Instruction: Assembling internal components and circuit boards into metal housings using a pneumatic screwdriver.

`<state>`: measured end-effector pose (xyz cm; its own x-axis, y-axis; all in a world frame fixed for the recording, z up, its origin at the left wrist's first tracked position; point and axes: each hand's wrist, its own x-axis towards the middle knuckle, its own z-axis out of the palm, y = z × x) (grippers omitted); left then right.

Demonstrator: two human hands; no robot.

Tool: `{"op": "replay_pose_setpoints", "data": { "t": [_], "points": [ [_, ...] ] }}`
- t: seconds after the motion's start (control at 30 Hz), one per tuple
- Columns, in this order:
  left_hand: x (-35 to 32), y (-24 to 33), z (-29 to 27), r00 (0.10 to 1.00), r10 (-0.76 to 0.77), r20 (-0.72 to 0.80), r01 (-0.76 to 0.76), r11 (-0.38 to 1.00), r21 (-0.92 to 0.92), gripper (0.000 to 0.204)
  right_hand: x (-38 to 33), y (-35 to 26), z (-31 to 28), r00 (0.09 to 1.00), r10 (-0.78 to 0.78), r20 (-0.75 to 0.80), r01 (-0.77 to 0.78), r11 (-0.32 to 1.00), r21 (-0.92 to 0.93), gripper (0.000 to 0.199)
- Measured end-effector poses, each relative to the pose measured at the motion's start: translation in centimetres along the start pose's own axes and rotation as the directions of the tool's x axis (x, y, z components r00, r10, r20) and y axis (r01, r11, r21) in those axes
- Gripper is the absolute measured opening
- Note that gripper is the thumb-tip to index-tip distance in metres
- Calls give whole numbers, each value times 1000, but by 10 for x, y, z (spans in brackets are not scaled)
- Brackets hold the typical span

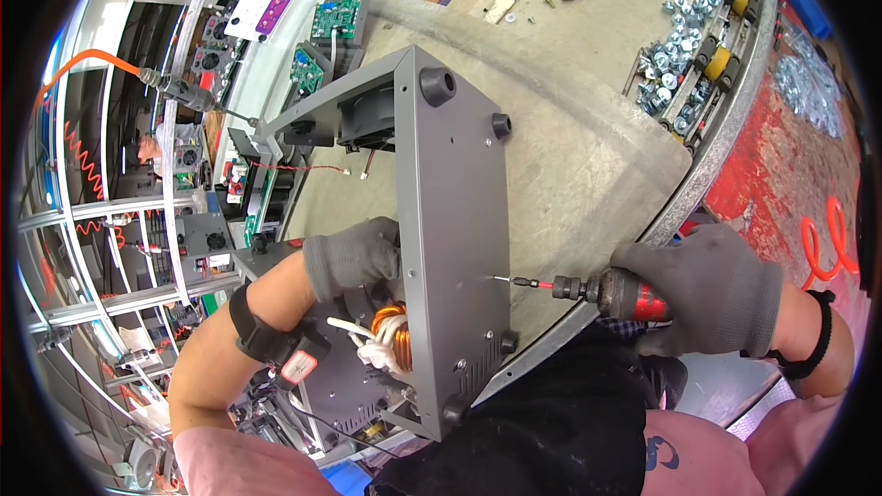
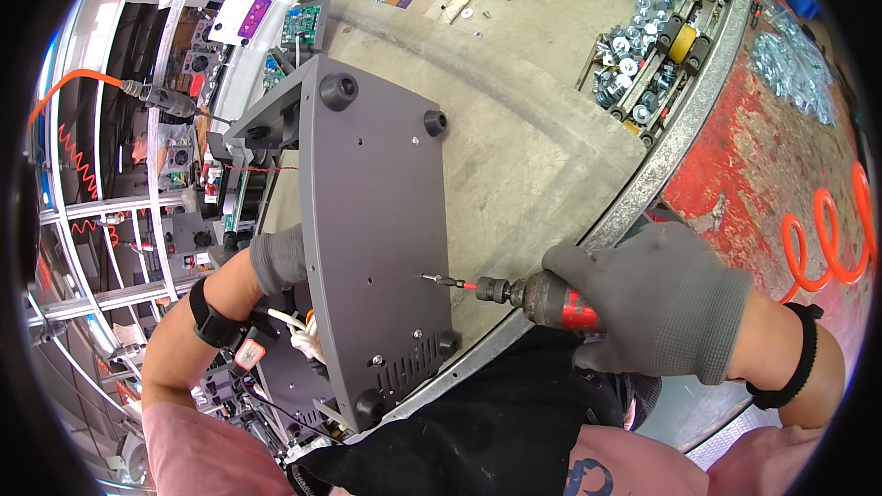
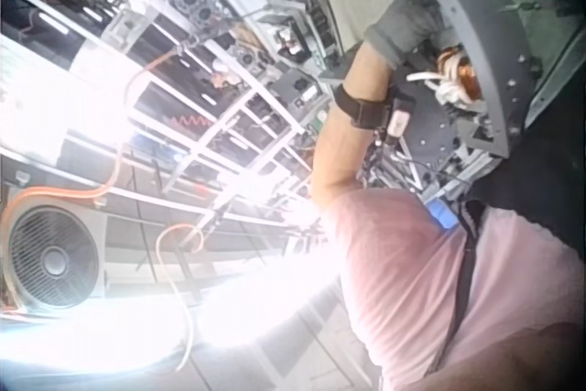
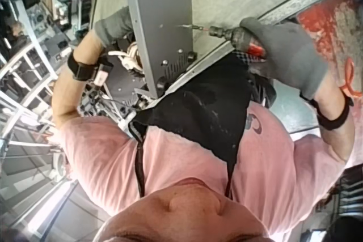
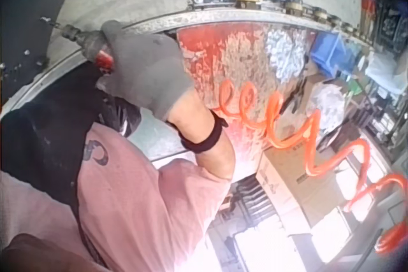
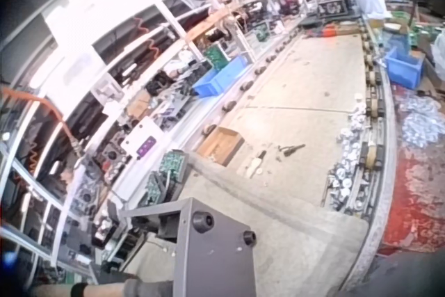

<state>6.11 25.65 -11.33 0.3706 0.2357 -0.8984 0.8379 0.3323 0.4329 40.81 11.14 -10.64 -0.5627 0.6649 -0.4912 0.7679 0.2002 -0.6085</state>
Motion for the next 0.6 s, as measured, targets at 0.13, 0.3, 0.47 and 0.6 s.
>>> {"op": "replay_pose_setpoints", "data": {
  "t": [0.13, 0.3, 0.47, 0.6],
  "points": [
    [16, -33, -10, 983, 178, 34, -180, 982, 51, 38, -1, 0, 2, 999, -18, -42, 18, 1000, -8, 59],
    [15, -23, -7, 984, 178, 25, -179, 983, 32, 36, 1, -1, 2, 998, -17, -57, 16, 1000, -11, 53],
    [23, -38, -12, 967, 254, 31, -256, 965, 62, 33, 0, -7, 13, 986, -21, -164, 6, 996, -89, 42],
    [23, -34, -8, 960, 278, 29, -279, 959, 51, 33, 8, -4, 30, 962, -61, -265, 14, 984, -175, 60]
  ]
}}
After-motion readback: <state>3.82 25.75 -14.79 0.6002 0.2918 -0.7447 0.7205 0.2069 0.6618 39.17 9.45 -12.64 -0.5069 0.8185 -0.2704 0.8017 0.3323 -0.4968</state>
